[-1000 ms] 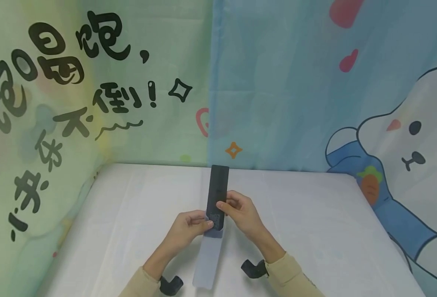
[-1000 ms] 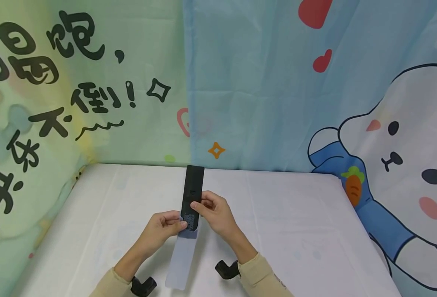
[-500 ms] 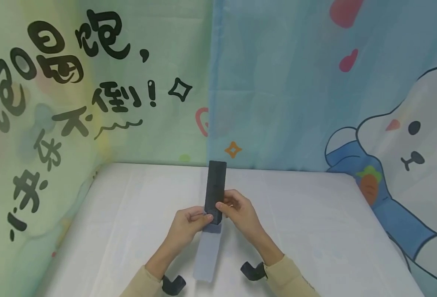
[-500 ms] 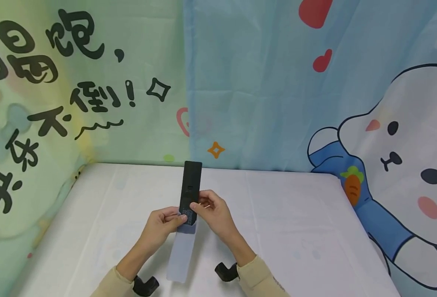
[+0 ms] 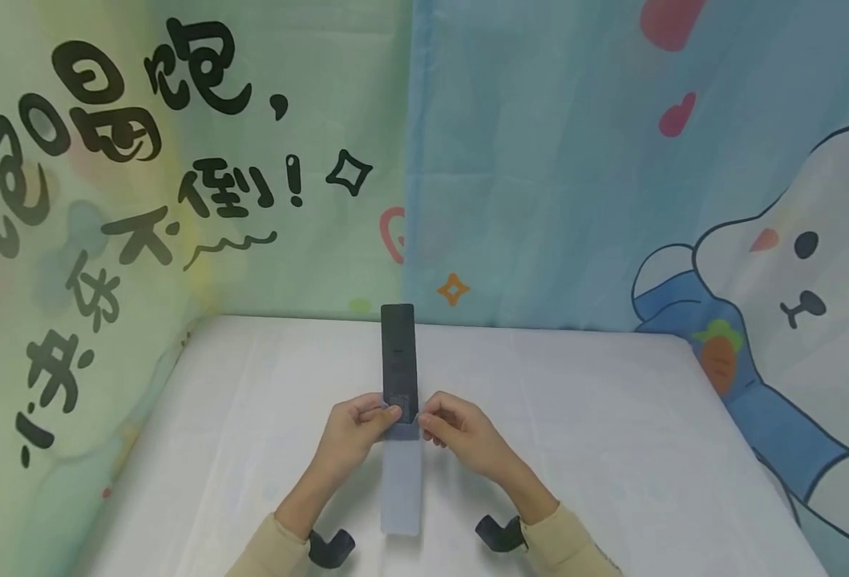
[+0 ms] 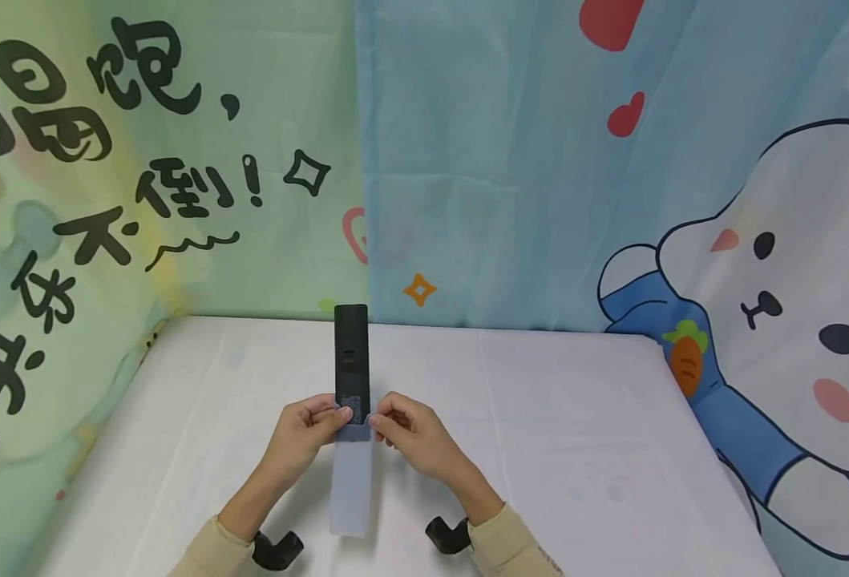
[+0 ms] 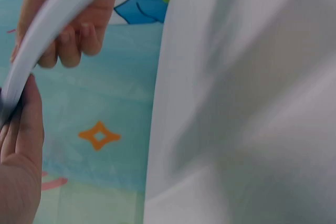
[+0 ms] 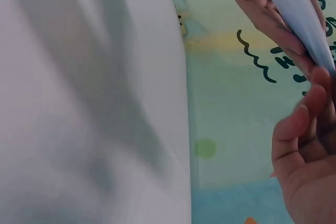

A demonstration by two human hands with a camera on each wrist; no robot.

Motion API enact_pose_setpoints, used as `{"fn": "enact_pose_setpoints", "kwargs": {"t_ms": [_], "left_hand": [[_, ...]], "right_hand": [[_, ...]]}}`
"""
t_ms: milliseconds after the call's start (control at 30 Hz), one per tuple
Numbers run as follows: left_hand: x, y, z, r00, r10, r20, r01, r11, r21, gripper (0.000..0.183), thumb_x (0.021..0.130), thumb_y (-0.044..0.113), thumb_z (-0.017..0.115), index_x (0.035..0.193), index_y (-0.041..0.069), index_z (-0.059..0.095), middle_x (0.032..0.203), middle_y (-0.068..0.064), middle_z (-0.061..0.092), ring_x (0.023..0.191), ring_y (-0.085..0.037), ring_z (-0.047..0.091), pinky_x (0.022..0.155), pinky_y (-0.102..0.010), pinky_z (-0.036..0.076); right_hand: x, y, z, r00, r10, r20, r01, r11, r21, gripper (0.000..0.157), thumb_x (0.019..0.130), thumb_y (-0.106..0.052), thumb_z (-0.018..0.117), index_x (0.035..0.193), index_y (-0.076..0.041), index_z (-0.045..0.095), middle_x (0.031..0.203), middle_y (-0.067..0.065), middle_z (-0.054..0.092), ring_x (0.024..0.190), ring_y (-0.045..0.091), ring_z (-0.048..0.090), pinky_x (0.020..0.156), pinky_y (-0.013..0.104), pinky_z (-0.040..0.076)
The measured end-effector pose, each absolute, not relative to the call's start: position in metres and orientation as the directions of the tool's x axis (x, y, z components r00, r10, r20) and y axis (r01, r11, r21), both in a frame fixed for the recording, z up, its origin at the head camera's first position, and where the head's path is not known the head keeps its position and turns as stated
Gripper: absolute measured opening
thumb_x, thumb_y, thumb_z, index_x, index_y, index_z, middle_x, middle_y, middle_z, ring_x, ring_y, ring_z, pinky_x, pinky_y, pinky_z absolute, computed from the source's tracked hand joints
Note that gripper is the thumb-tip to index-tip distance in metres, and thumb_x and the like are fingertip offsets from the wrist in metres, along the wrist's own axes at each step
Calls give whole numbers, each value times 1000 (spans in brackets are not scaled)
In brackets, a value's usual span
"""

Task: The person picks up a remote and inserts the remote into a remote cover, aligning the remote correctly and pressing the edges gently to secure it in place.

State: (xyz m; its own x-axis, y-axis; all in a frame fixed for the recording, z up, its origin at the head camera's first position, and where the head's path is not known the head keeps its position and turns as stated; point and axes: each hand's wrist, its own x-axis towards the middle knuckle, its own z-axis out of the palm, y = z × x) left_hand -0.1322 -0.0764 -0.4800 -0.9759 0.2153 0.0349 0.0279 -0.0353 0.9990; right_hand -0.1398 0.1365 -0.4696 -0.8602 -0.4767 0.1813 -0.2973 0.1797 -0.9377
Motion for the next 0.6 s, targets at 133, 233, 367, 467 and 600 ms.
{"fn": "enact_pose_setpoints", "kwargs": {"t_ms": [133, 233, 367, 467, 600], "left_hand": [[-133, -80, -481, -964, 261, 58, 50, -35, 998, 36, 96, 19, 71, 121, -6, 67, 108, -17, 72, 98, -28, 71, 83, -35, 57], [-134, -82, -481, -953, 296, 69, 53, -60, 997, 35, 97, 17, 69, 122, -7, 66, 110, -18, 72, 100, -29, 71, 82, -36, 57], [-136, -83, -479, -941, 329, 83, 58, -86, 995, 36, 97, 16, 68, 124, -8, 65, 111, -20, 71, 101, -30, 71, 83, -37, 57], [-135, -84, -477, -937, 337, 93, 65, -94, 993, 36, 97, 16, 68, 122, -10, 65, 110, -21, 71, 98, -29, 71, 81, -38, 57], [-133, -86, -477, -936, 336, 103, 79, -84, 993, 35, 98, 16, 68, 121, -11, 65, 108, -20, 71, 95, -28, 72, 80, -38, 58]], "right_hand": [[-139, 132, -472, -883, -427, 193, -281, 153, -948, 10, 102, -5, 57, 93, -1, 60, 79, 10, 59, 66, 13, 52, 60, 26, 47], [-139, 129, -471, -896, -393, 208, -278, 131, -952, 10, 102, -4, 57, 93, 0, 60, 78, 11, 59, 66, 14, 52, 59, 25, 46], [-141, 126, -467, -915, -335, 226, -271, 94, -958, 12, 101, -6, 58, 92, 0, 61, 77, 8, 57, 65, 15, 51, 59, 25, 45], [-143, 123, -464, -919, -320, 231, -259, 49, -965, 12, 101, -4, 58, 92, 4, 61, 77, 7, 56, 65, 16, 51, 59, 26, 46], [-145, 120, -463, -918, -333, 215, -240, 36, -970, 13, 101, -4, 58, 92, 6, 61, 77, 7, 55, 65, 16, 51, 59, 26, 46]]}}
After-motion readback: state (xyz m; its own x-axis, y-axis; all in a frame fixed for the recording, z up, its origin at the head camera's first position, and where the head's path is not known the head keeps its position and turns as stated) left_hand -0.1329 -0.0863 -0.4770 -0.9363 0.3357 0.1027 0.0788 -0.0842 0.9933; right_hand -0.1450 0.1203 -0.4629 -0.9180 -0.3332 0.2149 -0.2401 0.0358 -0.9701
